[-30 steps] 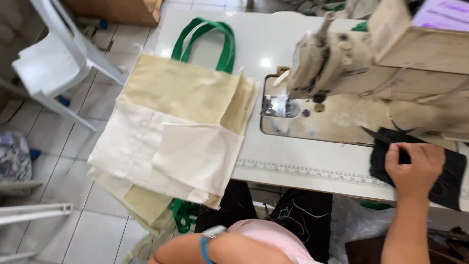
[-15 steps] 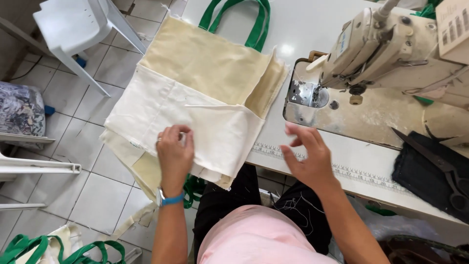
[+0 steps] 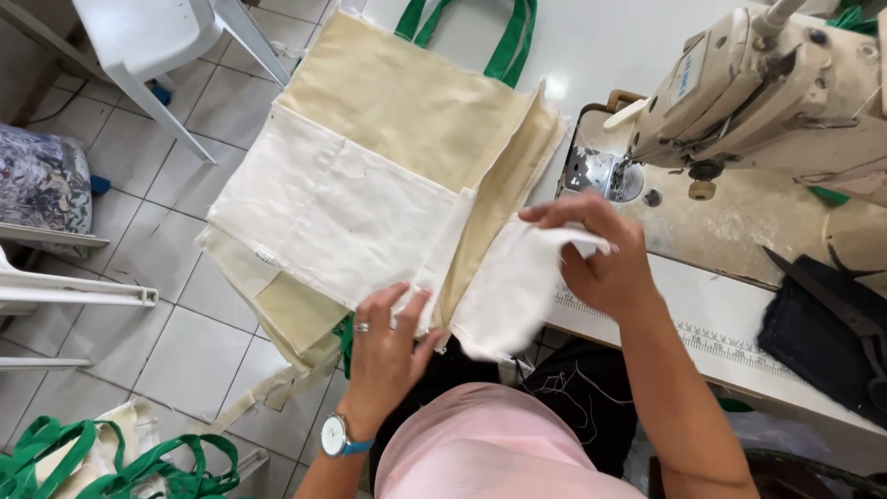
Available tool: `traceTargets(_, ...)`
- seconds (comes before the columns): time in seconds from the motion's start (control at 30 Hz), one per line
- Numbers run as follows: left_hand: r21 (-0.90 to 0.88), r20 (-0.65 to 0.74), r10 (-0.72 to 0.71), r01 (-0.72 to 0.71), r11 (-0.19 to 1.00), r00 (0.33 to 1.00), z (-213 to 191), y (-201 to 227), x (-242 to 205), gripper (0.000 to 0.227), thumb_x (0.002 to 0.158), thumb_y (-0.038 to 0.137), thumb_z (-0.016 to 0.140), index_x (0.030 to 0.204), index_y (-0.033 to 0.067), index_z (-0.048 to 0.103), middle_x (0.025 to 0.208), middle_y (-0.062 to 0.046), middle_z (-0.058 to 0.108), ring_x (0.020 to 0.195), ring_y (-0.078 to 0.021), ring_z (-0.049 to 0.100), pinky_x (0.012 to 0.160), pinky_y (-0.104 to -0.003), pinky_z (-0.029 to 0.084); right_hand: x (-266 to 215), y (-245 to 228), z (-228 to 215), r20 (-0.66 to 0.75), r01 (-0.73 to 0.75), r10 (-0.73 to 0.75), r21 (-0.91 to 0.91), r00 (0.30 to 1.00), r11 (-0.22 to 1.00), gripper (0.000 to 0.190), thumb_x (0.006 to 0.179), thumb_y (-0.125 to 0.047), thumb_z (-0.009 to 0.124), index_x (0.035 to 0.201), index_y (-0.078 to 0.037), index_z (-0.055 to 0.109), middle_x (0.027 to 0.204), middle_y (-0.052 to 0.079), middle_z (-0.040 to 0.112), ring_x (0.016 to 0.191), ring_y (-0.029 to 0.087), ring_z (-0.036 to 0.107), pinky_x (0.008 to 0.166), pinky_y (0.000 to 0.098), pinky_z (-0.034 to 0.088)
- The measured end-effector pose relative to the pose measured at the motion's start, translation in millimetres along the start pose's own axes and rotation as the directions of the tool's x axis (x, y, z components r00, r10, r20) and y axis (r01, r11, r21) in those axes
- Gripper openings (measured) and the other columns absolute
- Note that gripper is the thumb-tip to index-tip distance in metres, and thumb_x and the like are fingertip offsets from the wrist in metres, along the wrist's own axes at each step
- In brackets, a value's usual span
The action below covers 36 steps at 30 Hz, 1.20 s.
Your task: A person prepares a fabric tote bag by aligning the seams and trimming excess material with scissors at a sewing station.
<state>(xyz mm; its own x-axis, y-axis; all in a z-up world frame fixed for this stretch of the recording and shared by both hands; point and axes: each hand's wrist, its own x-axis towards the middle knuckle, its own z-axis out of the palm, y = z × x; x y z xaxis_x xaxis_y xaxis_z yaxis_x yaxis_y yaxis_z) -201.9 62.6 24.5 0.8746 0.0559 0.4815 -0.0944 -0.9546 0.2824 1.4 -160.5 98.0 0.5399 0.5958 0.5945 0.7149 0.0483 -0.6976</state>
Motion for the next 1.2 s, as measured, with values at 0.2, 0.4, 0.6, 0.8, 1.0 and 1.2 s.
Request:
traceTargets(0.2,-0.513,-0.069,-0.522,0.419,0.749,0.850,3,7,-1,0.018,0.101,0.024,0.061,0.100,0.0093,0.071,0.084,-0.002,0.070,0.071,-0.0145,0.062,0.060,-0.030,0.049,56,29,27,0.256,0.033,-0.007,-0.095,0.967,0.995,0.014,0.094,-0.007,0.077,0.104,-0.010,0.067,0.125,0.008,0.072,0.114,0.028,0.061,0.093,0.0427,0.055)
traceTargets(0.4,-0.536,-0.037,-0.800,0.664,0.522,0.599,-4,-9,-25,0.019,0.100,0.031,0.061,0.100,0.0142,0.071,0.086,0.001,0.070,0.078,-0.0124,0.064,0.066,-0.028,0.052,71,51,76,0.538,-0.106,0.453,-0.555,0.710,0.825,0.026,0.089,-0.032,0.071,0.104,-0.011,0.075,0.141,0.009,0.064,0.149,0.030,0.038,0.125,0.0598,-0.016)
traceTargets(0.6,-0.433,-0.503,-0.714,0.573,0.696,0.487,-117,-85,-74,0.026,0.101,-0.015,0.047,0.117,0.0038,0.055,0.119,-0.014,0.061,0.111,-0.0261,0.060,0.108,-0.036,0.053,-3,-16,191,0.379,0.242,-0.233,0.024,0.896,0.970,0.027,0.086,-0.026,0.070,0.106,-0.011,0.059,0.099,0.010,0.063,0.090,0.032,0.063,0.085,0.0460,0.048)
traceTargets(0.8,-0.063,-0.442,-0.284,0.286,0.956,0.851,-167,-122,5,0.023,0.099,-0.009,0.048,0.120,-0.0021,0.056,0.122,-0.028,0.056,0.094,-0.0337,0.062,0.087,-0.042,0.052,21,-154,144,0.112,0.277,-0.442,0.637,0.890,0.719,0.039,0.119,-0.018,0.026,0.103,0.008,0.051,0.109,0.024,0.055,0.074,0.039,0.054,0.070,0.0482,0.052)
traceTargets(1.0,0.248,-0.118,0.314,-0.278,0.928,0.942,-44,-111,277,0.028,0.096,-0.003,0.049,0.123,-0.0093,0.056,0.125,-0.045,0.050,0.073,-0.0432,0.064,0.062,-0.050,0.051,-25,6,162,-0.210,0.127,-0.063,0.307,0.976,0.943,0.037,0.080,-0.017,0.077,0.110,0.004,0.068,0.095,0.010,0.052,0.072,0.015,0.047,0.069,0.0264,0.044)
traceTargets(1.2,0.176,0.489,0.291,-0.420,0.890,0.822,112,-14,253,0.069,0.103,0.044,0.048,0.163,0.0249,0.018,0.166,-0.012,0.025,0.152,-0.0413,0.020,0.113,-0.077,0.009,-95,-9,124,-0.163,-0.599,0.907,0.703,0.389,0.383,0.032,0.092,-0.020,0.068,0.118,-0.003,0.060,0.108,0.016,0.073,0.090,0.028,0.076,0.067,0.0463,0.073)
